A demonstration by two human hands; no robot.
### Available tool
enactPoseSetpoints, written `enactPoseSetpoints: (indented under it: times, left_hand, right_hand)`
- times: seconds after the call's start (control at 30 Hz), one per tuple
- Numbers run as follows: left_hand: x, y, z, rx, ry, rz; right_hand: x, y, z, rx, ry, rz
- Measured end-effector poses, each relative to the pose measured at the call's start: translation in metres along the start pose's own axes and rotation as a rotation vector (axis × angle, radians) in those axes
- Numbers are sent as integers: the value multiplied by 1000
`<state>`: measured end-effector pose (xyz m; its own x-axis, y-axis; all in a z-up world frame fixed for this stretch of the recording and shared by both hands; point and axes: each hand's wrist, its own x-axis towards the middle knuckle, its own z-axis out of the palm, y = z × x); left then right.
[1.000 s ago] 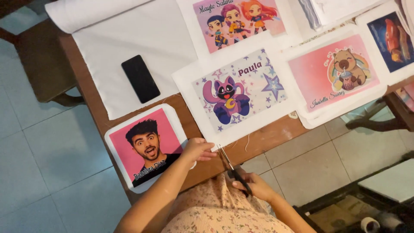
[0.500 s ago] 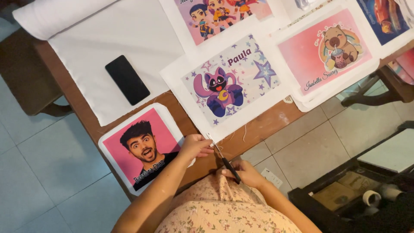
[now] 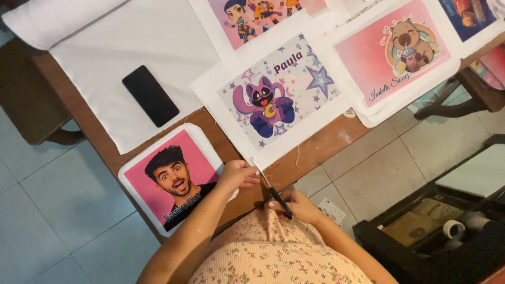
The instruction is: Cutting out individual printed designs from a sheet using scissors
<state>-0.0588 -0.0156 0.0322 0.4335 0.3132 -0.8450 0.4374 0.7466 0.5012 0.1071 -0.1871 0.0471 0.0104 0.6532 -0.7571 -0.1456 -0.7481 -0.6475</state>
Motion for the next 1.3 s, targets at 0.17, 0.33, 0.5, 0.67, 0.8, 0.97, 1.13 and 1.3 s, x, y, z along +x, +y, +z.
enactPoseSetpoints:
  times: [0.17, 0.33, 0.5, 0.67, 0.8, 0.97, 1.13, 1.3]
  left_hand:
    - [2, -1, 0, 27, -2, 7]
    - [9, -8, -1, 26, 3, 23]
    - [11, -9, -2, 32, 1, 16]
    - [7, -6, -2, 72, -19, 16]
    - [12, -11, -3, 84, -31, 22]
    - [23, -22, -8, 76, -44, 42]
    - [18, -17, -7, 97, -49, 29]
    - [27, -28, -13, 96, -67, 48]
  right_hand:
    - [0, 3, 0, 6, 0, 5]
    - [-3, -2, 1, 60, -2, 3]
    - [-5, -5, 2, 81, 1, 4]
    - [-2, -17, 1, 18, -24, 21]
    - [-2, -14, 2, 15, -5, 65]
    - [-5, -17, 1, 28, 30, 107]
    - [2, -28, 2, -114, 3, 103]
    - [11, -14, 2, -170, 26, 94]
